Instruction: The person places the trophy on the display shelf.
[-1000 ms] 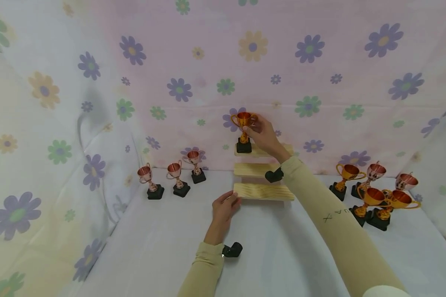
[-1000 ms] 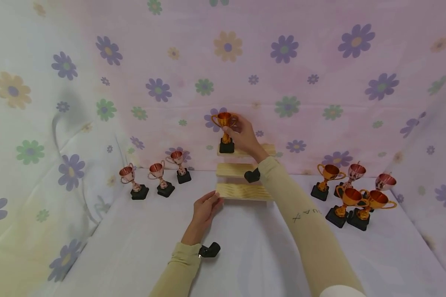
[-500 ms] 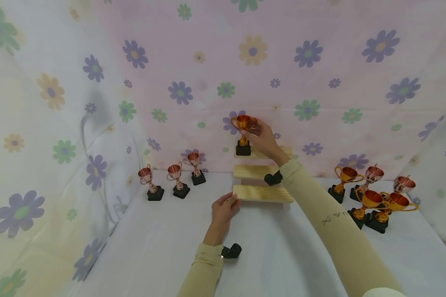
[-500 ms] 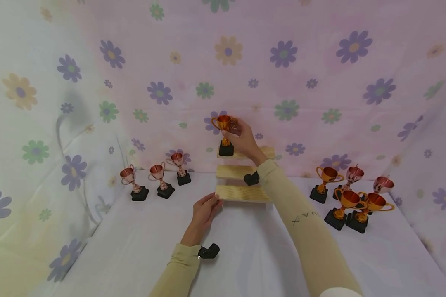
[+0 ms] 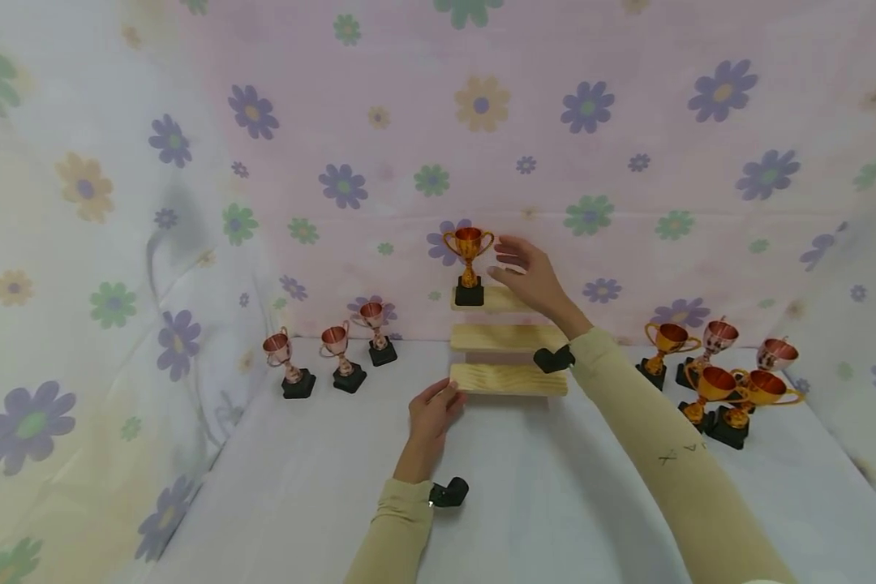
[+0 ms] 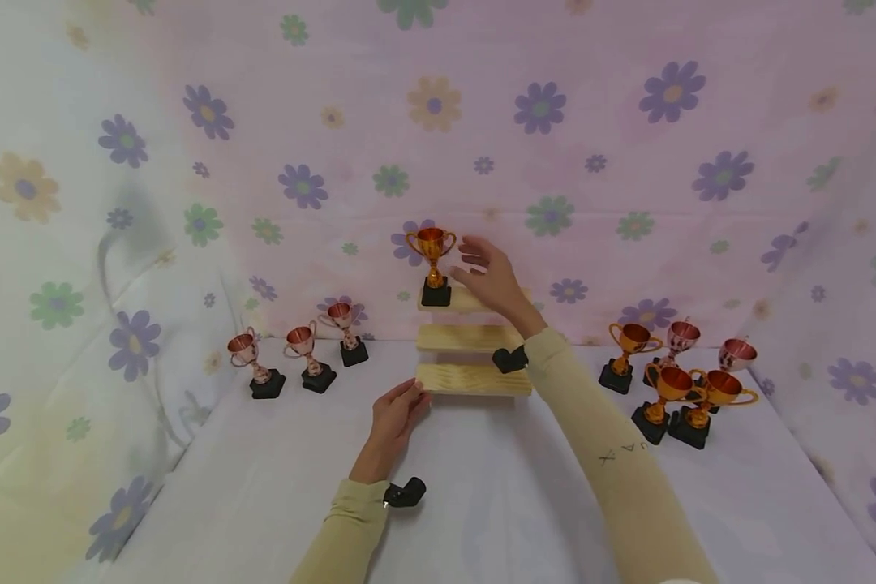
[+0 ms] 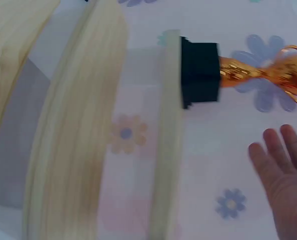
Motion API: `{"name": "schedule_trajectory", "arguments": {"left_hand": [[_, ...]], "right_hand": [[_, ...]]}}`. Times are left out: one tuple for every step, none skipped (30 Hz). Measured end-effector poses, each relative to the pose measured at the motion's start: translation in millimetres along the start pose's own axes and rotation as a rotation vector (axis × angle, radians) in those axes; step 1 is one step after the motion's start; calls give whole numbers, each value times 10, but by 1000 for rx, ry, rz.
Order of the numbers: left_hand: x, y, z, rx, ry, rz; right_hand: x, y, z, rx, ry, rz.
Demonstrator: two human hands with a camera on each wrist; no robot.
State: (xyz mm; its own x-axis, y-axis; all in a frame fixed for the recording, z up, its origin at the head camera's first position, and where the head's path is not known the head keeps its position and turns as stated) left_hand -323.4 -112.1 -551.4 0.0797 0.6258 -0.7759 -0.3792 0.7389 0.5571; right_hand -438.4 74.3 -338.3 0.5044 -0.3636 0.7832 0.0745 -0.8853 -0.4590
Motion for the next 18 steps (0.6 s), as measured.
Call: {"name": "schedule_trajectory", "arguments": {"left_hand": [[1, -1, -2, -3, 0, 2], [3, -4, -3, -6, -3, 4], [5, -5, -6, -7, -4, 5], [6, -3, -10, -10, -8, 5], [6, -1, -14, -11, -11, 7], [7, 1, -17, -10, -13, 8], [7, 3, -19, -7, -14, 7], [5, 4, -20, -5, -14, 5], [1, 6, -20, -3, -12, 4], [-1, 6, -20, -2, -12, 7], [-4, 6, -20, 3, -10, 9], [-6, 6, -19, 8, -7, 6], [-9, 8, -16, 17, -2, 2], [-12, 8, -12, 21, 0, -1], [-12, 9, -10, 28, 3, -4], [-13, 8, -4, 34, 4, -9], [-17, 8, 0, 40, 8, -16], [-17, 4, 2, 41, 8, -28]], "right_hand": [[16, -65, 52, 3, -7, 16], [38, -139, 111, 3, -13, 34], [67, -216, 176, 5, -18, 50], [94, -302, 238, 2, -28, 66], [124, -390, 304, 1, -42, 86], [152, -481, 374, -1, -57, 113], [183, -575, 448, -6, -71, 139], [214, -674, 526, -17, -82, 171], [233, -777, 609, -32, -92, 202], [249, -882, 692, -52, -104, 235], [259, -989, 781, -78, -112, 262], [262, -1098, 875, -110, -115, 285], [259, -1208, 974, -148, -122, 297], [253, -1313, 1080, -187, -116, 304], [234, -1416, 1185, -226, -112, 316], [214, -1510, 1292, -263, -104, 328], [173, -1597, 1403, -296, -84, 345], [144, -1675, 1514, -327, -72, 352]]}}
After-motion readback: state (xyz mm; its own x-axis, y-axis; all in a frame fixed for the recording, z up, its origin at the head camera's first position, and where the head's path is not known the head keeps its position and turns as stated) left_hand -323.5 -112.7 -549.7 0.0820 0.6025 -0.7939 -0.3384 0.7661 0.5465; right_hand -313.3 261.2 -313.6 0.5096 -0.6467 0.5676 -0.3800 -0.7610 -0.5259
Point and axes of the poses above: each hand's wrist, its own z-axis away from the middle knuckle, its own y-axis out of the palm, x = y × z, the point moved 7 cm from there along -z, towards the middle knuckle, and after that the axes turned 12 degrees about z, right-handed, at the moved point
